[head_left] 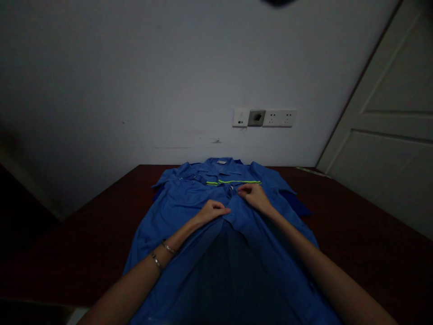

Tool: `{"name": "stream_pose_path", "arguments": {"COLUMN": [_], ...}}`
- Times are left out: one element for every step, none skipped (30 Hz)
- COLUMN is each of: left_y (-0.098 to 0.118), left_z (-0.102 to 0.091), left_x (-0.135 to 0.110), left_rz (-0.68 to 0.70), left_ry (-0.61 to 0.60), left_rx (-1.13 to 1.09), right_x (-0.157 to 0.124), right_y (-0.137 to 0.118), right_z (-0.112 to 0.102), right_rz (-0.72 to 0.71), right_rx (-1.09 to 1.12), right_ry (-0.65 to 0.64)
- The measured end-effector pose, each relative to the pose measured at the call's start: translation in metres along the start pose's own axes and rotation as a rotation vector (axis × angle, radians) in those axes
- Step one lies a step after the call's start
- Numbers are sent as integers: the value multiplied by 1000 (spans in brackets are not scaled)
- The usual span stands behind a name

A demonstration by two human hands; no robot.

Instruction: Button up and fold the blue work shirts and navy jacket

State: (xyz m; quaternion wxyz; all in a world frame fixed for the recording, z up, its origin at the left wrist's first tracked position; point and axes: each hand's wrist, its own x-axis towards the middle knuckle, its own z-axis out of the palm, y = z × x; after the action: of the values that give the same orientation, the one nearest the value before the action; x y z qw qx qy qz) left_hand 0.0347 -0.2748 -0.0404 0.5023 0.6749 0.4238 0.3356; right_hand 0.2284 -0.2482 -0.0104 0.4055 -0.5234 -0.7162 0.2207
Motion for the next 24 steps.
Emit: {"name": "stream_pose_path", "arguments": {"left_y": [1,2,2,2,2,2,1,0,0,-1,-1,-1,-2,-3,-3,-5,-6,-7,-9,-10,-10,-10,-10,-9], "left_z": [-1,-2,-2,-3,-3,-4,-4,-4,-4,-4,-4,-4,-4,-4,-5,-6,-6,-7,-7,-7,-8,-7,-7,-7], "left_x": [0,-1,-1,-1,0,0,0,1,1,1,1,1,1,1,1,1,1,1,1,1,1,1,0,0], "left_rz": [-7,-15,-25,-37,-45,-51,-56,-59,-63,-68,-73,-77,-79,-83,-86,-88,-88,-85,-79,-72,-65,-61,-60,-64], "left_ry": [-38,-67,-91,-113,-130,-144,-153,-159,-162,-164,-160,-153,-145,-138,-134,-135,-141,-148,-155,-158,-158,-156,-154,-151], "left_rx": [22,32,35,33,27,19,11,2,-6,-13,-21,-30,-40,-51,-66,-83,-103,-125,-145,-164,-177,-185,-186,-184], "right_x": [0,0,0,-1,-1,-1,-1,0,0,0,0,0,1,1,1,1,1,1,0,0,0,0,-1,-1], "right_y": [0,0,0,0,1,2,3,4,5,6,7,8,8,9,9,9,9,9,8,8,7,7,6,6], "right_z": [0,1,1,1,2,2,2,2,3,3,4,4,4,5,6,6,7,7,8,8,8,9,9,9], "right_rz": [-2,-5,-9,-15,-20,-25,-28,-30,-32,-32,-31,-31,-30,-28,-25,-25,-27,-31,-39,-50,-63,-76,-88,-99], "right_rx": [0,0,0,-1,-2,-4,-7,-9,-12,-14,-16,-15,-12,-9,-6,-5,-8,-15,-26,-37,-49,-62,-74,-86], "right_ry": [1,2,2,1,1,0,0,-1,-2,-1,2,4,7,11,14,18,23,27,32,35,38,39,40,42]}}
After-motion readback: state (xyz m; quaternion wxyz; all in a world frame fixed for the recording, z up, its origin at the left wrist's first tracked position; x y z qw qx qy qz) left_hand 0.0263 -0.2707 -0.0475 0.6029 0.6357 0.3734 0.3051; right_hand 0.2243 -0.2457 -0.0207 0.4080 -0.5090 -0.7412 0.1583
